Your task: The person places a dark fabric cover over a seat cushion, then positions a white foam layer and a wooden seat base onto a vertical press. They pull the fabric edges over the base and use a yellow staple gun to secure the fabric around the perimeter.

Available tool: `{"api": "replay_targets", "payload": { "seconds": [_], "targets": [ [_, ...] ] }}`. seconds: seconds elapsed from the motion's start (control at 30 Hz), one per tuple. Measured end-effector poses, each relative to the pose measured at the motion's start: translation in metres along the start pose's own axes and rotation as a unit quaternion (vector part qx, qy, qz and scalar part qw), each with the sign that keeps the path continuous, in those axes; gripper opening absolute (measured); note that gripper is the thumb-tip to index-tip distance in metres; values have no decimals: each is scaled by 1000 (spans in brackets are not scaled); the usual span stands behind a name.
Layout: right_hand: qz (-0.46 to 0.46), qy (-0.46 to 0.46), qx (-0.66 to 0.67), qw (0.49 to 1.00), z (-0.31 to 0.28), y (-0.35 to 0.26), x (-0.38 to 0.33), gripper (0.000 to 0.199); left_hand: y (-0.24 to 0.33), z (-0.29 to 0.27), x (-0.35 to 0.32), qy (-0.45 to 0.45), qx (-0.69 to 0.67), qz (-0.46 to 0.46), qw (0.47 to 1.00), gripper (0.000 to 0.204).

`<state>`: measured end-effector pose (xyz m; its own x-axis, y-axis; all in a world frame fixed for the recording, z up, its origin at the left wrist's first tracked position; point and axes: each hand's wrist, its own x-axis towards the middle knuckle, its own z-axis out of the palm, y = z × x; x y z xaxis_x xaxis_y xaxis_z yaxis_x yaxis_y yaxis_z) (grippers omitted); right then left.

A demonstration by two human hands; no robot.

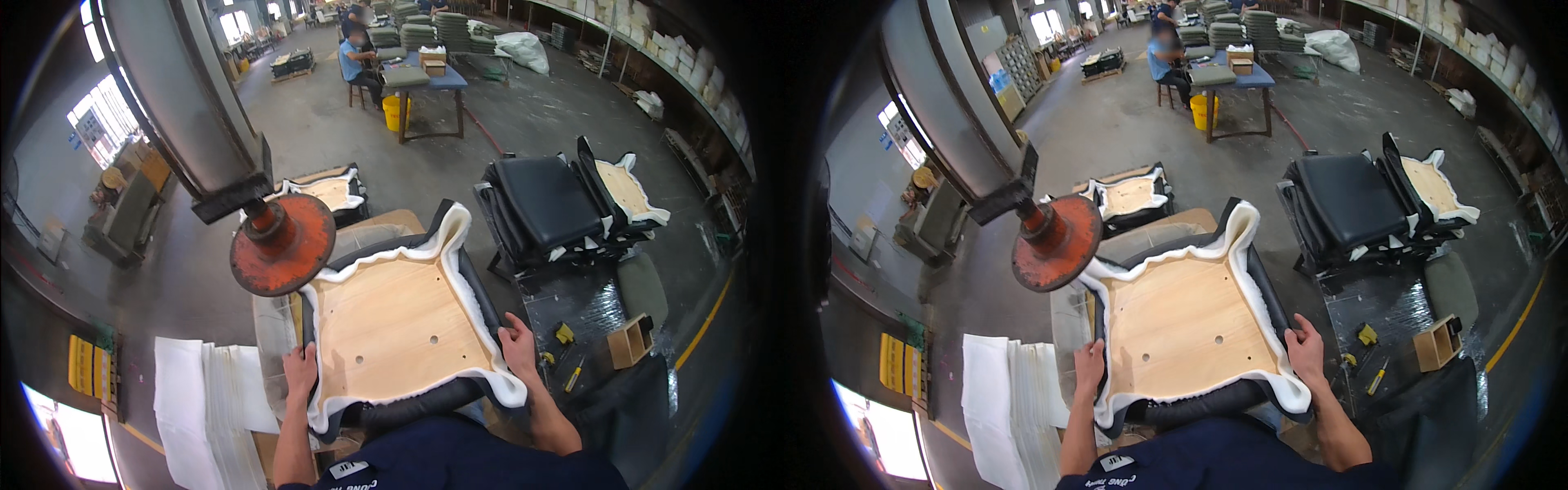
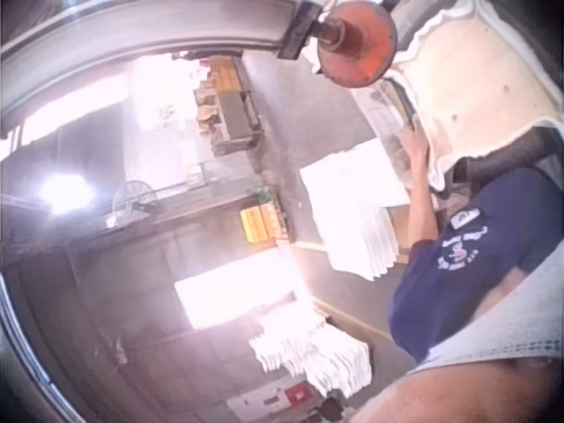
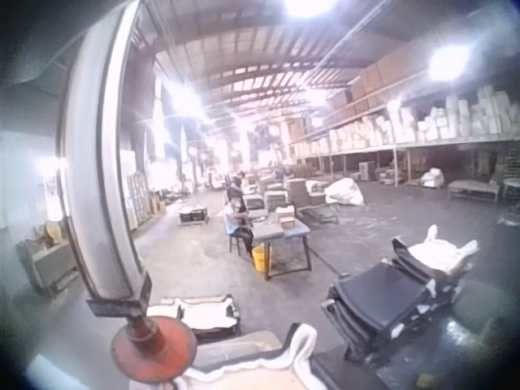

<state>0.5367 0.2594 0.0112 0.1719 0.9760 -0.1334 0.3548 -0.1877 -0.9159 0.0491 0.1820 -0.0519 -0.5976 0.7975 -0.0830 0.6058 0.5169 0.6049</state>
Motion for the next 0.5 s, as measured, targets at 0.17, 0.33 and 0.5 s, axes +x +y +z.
{"api": "replay_targets", "payload": {
  "seconds": [0.17,0.33,0.5],
  "targets": [
    [54,-20,-27,998,-7,44,9,47,17,28,14,-20,1,9,1000,58],
    [62,-97,-43,992,24,30,-5,51,0,31,32,-22,-41,10,999,56],
    [59,-72,-97,991,37,34,-7,51,-44,44,57,-73,-97,-48,991,64]
  ]
}}
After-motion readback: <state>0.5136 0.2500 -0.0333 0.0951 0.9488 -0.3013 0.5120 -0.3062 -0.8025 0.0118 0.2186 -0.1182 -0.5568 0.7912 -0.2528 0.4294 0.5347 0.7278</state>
